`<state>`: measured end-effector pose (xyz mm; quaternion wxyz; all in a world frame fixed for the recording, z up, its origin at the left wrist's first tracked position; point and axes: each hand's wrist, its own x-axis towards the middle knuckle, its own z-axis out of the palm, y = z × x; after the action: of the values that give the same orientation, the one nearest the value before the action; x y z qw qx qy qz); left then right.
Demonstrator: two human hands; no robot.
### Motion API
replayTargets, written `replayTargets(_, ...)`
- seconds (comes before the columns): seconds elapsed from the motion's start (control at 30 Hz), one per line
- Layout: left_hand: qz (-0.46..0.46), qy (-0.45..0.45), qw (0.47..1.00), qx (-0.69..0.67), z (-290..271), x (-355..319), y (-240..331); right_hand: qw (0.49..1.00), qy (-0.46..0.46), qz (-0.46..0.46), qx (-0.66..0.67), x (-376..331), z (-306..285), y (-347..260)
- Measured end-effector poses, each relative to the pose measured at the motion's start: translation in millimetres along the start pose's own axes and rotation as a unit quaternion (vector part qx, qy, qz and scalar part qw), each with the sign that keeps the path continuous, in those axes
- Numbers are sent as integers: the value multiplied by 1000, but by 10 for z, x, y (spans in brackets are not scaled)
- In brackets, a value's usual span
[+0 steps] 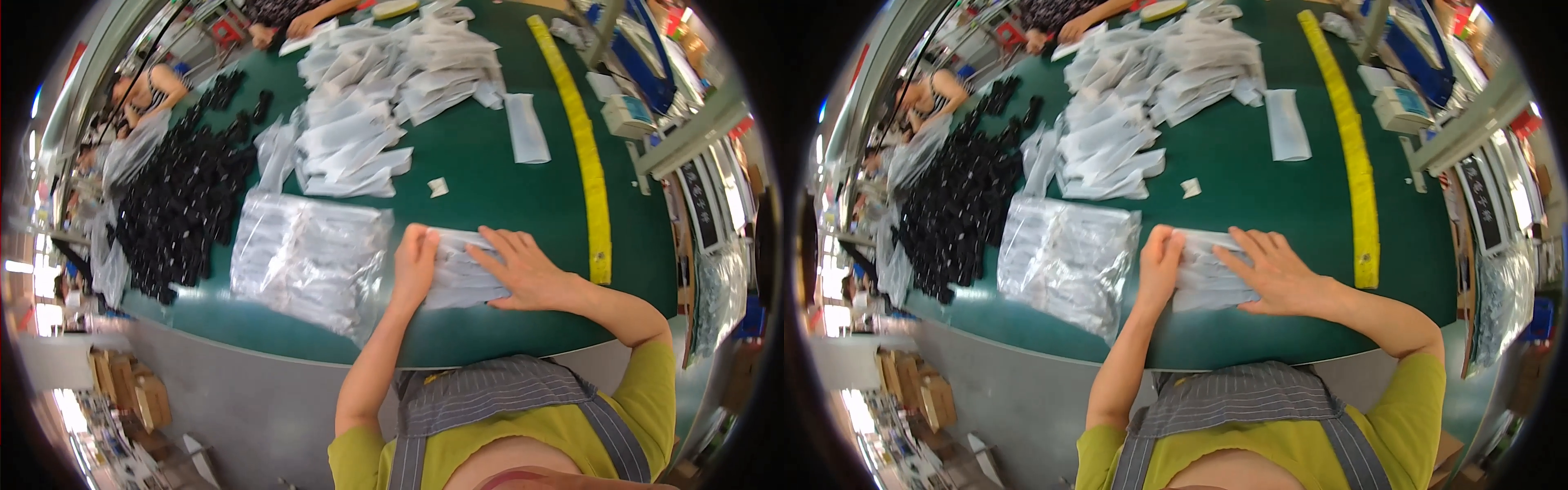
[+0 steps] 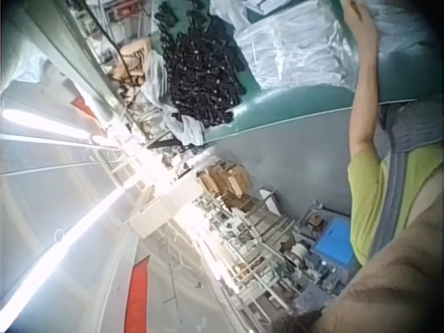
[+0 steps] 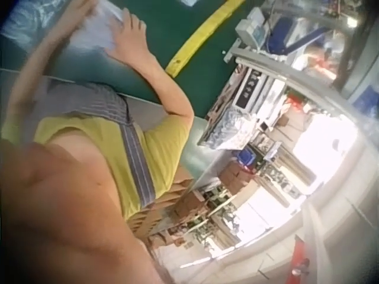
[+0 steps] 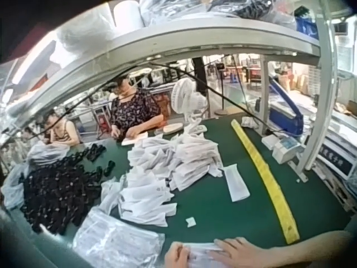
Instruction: Packing small white and black plastic components into clear plastic bags at a factory workbench.
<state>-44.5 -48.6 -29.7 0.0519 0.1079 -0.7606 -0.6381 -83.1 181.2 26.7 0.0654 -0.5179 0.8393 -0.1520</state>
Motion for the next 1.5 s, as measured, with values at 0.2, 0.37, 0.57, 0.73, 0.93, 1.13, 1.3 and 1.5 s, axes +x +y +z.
replayTargets(0.2,384,111,822,406,-208,-395,954,998,38,40,-30,62,72,-35)
replayTargets(0.37,211,110,739,630,-861,-423,609,995,54,88,9,432,179,-32)
replayTargets(0.57,265,82,823,496,-916,-321,782,995,59,12,77,984,182,-761)
replayTargets(0.73,307,52,791,527,-910,-397,946,958,287,21,-20,2295,1060,-1207)
replayTargets(0.93,289,74,832,467,-874,-464,824,930,354,-93,39,2314,1091,-957)
replayTargets(1.13,309,-50,909,276,-571,-809,351,941,238,-229,-73,1616,-14,406)
replayTargets(1.3,167,-104,967,161,-212,-693,-20,853,477,93,-189,2503,-699,2264)
replayTargets(1.5,47,-92,991,84,-184,-746,1,865,467,78,-168,2706,-100,2328)
